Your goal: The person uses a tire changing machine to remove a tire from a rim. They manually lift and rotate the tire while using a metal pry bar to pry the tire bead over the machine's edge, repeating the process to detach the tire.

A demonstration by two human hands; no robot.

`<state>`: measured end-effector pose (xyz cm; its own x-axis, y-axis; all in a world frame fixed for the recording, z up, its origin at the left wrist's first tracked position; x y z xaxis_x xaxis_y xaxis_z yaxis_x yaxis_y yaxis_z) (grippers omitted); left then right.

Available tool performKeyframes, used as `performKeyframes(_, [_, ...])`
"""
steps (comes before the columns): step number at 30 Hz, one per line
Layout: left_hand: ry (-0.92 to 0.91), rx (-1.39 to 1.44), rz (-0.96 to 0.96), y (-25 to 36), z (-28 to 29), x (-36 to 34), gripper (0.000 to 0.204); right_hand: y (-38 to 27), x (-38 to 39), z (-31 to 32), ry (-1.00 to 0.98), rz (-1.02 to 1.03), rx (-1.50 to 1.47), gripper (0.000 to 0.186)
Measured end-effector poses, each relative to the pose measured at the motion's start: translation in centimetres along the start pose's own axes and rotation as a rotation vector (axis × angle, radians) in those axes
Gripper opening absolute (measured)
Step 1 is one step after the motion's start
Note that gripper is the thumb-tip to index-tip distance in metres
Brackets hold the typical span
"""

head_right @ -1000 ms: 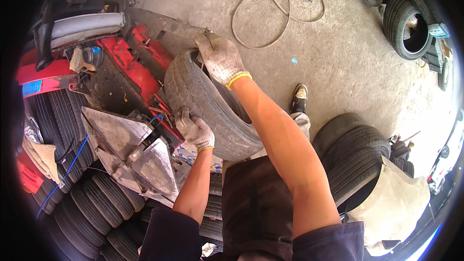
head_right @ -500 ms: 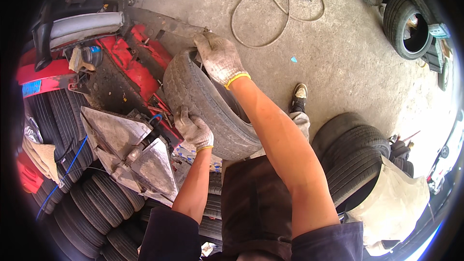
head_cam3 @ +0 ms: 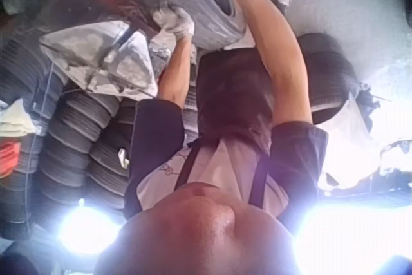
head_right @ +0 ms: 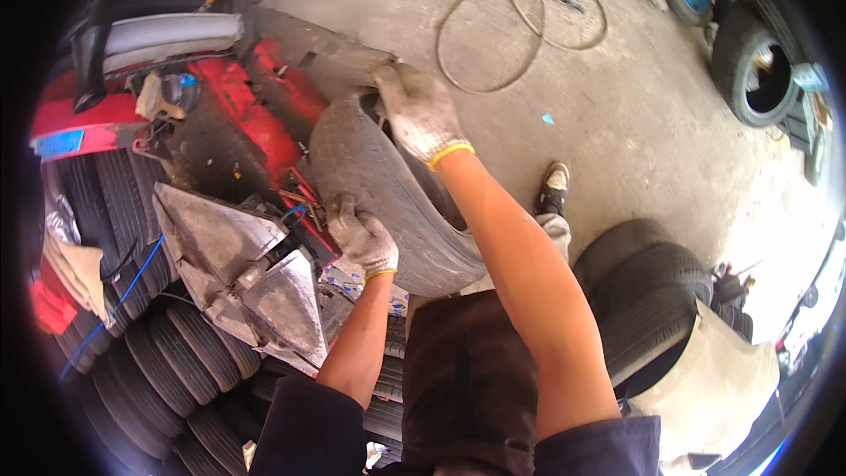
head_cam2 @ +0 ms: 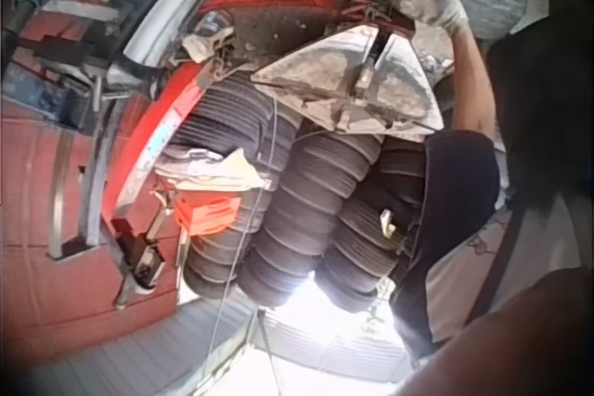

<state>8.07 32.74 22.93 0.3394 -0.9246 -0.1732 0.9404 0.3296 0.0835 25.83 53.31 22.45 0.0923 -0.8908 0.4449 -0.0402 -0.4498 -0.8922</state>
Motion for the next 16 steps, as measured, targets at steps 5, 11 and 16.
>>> performKeyframes(5, [0.019, 0.062, 0.026, -0.3, -0.3, -0.4, 0.039, -0.2, -0.1, 0.4, 0.069, -0.031, -0.090, 0.033])
performKeyframes(11, [-0.199, -0.039, 0.222, -5.8, -4.9, 5.9, 0.049, 6.3, -0.5, -1.1, 0.066, -0.030, -0.211, 0.031])
performKeyframes(16, [-0.360, -0.139, 0.128, -2.1, -4.6, -0.9, 0.048, 4.7, -6.6, -1.6, 0.212, -0.143, -0.266, 0.028])
Point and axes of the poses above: each hand's wrist, its own x-axis away from the middle knuckle, its own z-axis out of the back of the hand, y = z × x, the point moved 9 cm from there along -x, towards the middle knuckle, and after that the axes turned 12 degrees about -x, right-handed, at the moved point
